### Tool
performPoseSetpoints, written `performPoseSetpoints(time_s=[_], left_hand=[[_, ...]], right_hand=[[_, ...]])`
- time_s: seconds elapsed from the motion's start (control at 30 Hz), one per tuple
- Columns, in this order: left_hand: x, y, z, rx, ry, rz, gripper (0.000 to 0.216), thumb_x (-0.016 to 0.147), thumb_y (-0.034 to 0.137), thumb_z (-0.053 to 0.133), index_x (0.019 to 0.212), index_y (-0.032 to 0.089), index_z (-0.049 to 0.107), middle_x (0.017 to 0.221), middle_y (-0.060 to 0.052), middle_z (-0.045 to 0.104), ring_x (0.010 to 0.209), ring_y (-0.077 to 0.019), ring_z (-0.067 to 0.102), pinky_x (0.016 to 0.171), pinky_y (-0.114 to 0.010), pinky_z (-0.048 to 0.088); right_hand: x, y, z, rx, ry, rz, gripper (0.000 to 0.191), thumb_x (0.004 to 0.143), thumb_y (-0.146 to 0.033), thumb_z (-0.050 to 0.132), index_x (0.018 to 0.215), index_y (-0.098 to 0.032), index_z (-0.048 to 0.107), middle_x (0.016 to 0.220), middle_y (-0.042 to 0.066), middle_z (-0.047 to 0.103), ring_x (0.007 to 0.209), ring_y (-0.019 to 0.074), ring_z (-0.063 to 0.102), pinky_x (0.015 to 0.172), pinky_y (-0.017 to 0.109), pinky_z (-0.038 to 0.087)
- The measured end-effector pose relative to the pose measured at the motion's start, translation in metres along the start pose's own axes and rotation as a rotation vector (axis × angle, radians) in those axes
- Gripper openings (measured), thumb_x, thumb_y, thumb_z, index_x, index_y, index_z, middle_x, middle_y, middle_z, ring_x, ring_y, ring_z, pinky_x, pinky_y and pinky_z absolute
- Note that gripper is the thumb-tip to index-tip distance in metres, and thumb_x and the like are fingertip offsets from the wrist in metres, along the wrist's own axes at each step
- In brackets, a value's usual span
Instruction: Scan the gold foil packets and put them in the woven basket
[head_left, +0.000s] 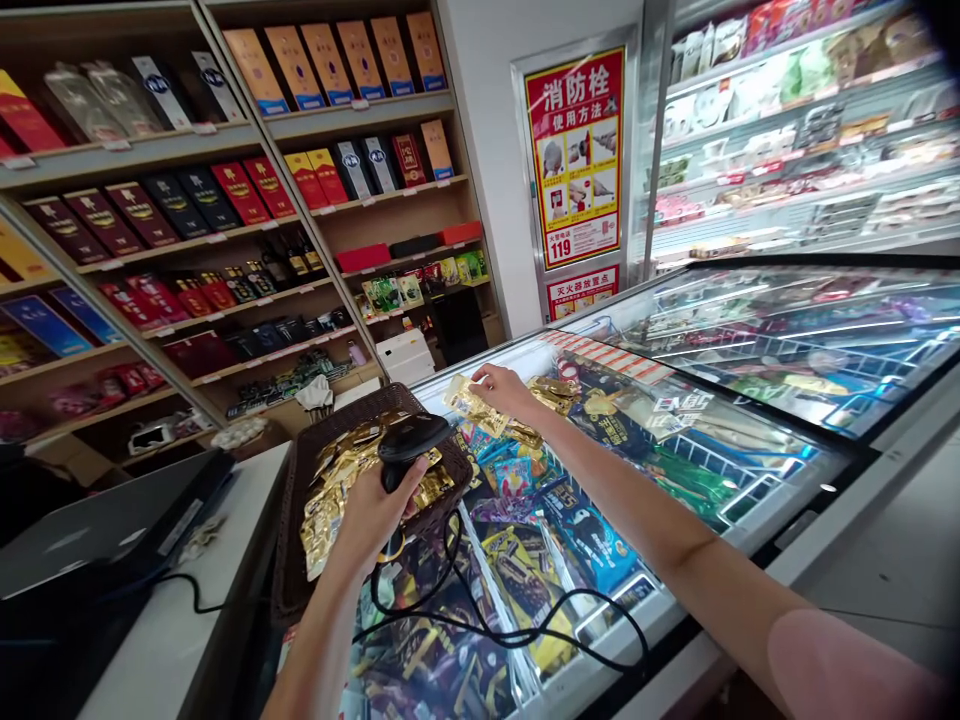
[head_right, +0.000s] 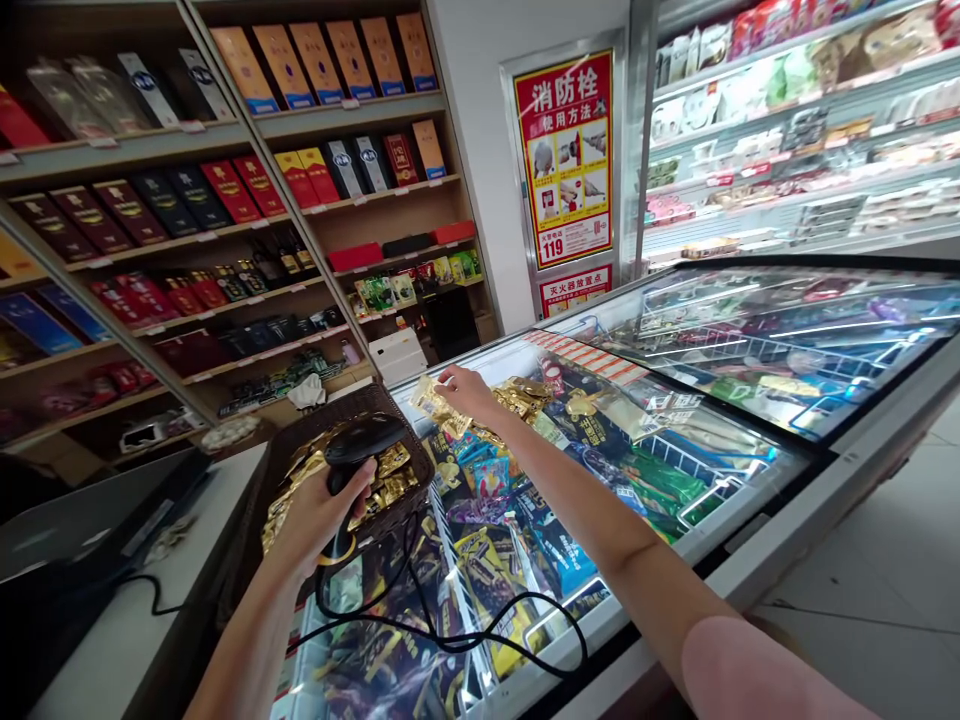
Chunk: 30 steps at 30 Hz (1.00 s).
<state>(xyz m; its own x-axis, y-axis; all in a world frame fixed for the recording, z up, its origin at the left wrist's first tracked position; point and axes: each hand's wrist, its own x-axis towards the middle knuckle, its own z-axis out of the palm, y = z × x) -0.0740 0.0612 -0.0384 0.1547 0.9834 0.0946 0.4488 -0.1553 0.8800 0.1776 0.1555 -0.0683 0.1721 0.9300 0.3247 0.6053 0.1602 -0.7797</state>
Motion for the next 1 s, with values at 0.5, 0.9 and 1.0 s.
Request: performPoseSetpoints(time_s=[0.5,0.9,1.0], left_hand=[[0.002,0.002,-0.005,-0.003,0.006,0.016,0.054,0.067,0.069,0.073,0.07,0.018,0.057,0.06,-0.001,0.058,0.05,-0.014,0.052,0.049,-0.026,0.04],[0.01,-0.006,-0.032,-0.056,0.044,-0.016,0.055,0.066,0.069,0.075,0.076,0.017,0.059,0.063,0.0,0.059,0.051,-0.0123,0.052,0.051,-0.025,0.04],[0.009,-0.002,-0.048,-0.072,0.117,-0.045,0.057,0.063,0.069,0.077,0.075,0.016,0.059,0.062,0.0,0.06,0.05,-0.0119,0.052,0.05,-0.024,0.04]], right_hand=[[-0.004,0.082,0.053,-0.576,-0.06,0.074,0.032,0.098,-0.015,0.048,0.127,-0.007,0.059,0.117,0.023,0.068,0.112,0.0307,0.063,0.092,0.039,0.045],[-0.008,0.07,0.036,-0.593,0.057,-0.047,0.034,0.101,-0.018,0.041,0.122,-0.005,0.064,0.126,0.027,0.059,0.123,0.0348,0.049,0.103,0.045,0.038],[-0.01,0.029,0.047,-0.512,0.012,-0.175,0.034,0.104,-0.027,0.04,0.12,-0.012,0.066,0.123,0.019,0.062,0.116,0.0283,0.056,0.099,0.038,0.042]])
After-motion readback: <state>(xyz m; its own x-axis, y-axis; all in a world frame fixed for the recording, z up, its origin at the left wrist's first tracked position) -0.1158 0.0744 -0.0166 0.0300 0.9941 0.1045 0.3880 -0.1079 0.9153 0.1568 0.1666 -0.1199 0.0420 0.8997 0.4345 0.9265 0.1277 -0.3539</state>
